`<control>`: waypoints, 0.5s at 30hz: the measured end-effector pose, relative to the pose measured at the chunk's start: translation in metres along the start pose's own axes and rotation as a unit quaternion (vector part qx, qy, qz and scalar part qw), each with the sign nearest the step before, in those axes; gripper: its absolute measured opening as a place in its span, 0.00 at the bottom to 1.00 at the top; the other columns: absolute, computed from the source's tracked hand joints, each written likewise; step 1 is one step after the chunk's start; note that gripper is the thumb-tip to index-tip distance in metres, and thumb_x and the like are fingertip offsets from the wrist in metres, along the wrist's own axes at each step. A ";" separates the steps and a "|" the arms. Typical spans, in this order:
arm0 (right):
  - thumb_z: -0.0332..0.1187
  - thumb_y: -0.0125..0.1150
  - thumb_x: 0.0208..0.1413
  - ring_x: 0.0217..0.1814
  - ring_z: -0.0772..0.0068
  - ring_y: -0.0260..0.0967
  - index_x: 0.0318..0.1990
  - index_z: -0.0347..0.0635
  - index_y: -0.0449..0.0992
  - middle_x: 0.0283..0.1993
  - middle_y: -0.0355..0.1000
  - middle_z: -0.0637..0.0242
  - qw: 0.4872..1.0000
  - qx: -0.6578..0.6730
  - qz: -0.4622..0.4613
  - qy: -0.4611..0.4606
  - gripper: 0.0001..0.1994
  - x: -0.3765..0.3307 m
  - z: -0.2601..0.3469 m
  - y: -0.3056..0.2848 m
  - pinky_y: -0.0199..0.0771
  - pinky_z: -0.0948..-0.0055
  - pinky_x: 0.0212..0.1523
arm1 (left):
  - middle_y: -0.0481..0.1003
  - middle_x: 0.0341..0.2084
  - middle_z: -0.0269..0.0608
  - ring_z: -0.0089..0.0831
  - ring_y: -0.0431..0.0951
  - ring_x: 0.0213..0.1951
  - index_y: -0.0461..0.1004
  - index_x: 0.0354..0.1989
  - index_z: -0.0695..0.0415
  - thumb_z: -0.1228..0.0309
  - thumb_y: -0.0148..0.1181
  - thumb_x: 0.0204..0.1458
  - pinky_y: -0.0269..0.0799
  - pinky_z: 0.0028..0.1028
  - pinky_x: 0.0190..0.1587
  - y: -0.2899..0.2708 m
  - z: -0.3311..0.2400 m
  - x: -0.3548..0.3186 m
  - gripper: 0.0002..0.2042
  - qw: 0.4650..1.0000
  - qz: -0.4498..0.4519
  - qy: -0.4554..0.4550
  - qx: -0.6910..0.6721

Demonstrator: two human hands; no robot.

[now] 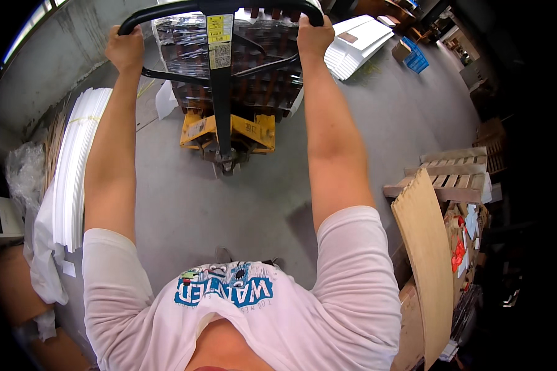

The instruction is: The person uses a yellow manual pallet jack to transport a large stack of shrink-wrapped wooden planks across a warehouse floor. They maneuver the jack through the space, briefly stop to pick up and move a loose wooden plank and some white foam sheets from the floor, and then continue moving the pallet jack to a new location.

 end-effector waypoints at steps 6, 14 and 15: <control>0.31 0.63 0.53 0.11 0.80 0.63 0.26 0.38 0.71 0.15 0.65 0.70 0.992 0.074 0.057 0.086 0.09 -0.011 0.042 0.006 0.63 0.78 0.12 | 0.78 0.25 0.51 0.51 0.79 0.33 0.74 0.31 0.57 0.62 0.64 0.42 0.73 0.40 0.40 0.009 0.012 0.005 0.13 0.998 0.055 -0.010 0.032; 0.31 0.62 0.52 0.15 0.81 0.63 0.29 0.42 0.73 0.18 0.67 0.72 0.995 0.033 -0.035 0.087 0.05 -0.015 0.016 0.015 0.63 0.78 0.15 | 0.78 0.24 0.44 0.46 0.77 0.31 0.75 0.32 0.57 0.57 0.62 0.46 0.71 0.34 0.39 0.005 0.025 0.001 0.15 0.998 -0.027 0.010 0.048; 0.29 0.60 0.52 0.14 0.81 0.61 0.28 0.42 0.72 0.17 0.65 0.73 0.995 0.025 -0.038 0.088 0.05 -0.019 0.018 0.019 0.60 0.78 0.14 | 0.76 0.26 0.49 0.51 0.76 0.32 0.73 0.31 0.59 0.65 0.58 0.45 0.71 0.38 0.37 0.001 0.020 0.002 0.10 0.998 -0.032 0.013 0.053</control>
Point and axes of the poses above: each hand's wrist, its own x-axis towards the middle knuckle, its own y-axis out of the palm, z = x × y, the point moved 2 cm from there along x, towards the middle knuckle
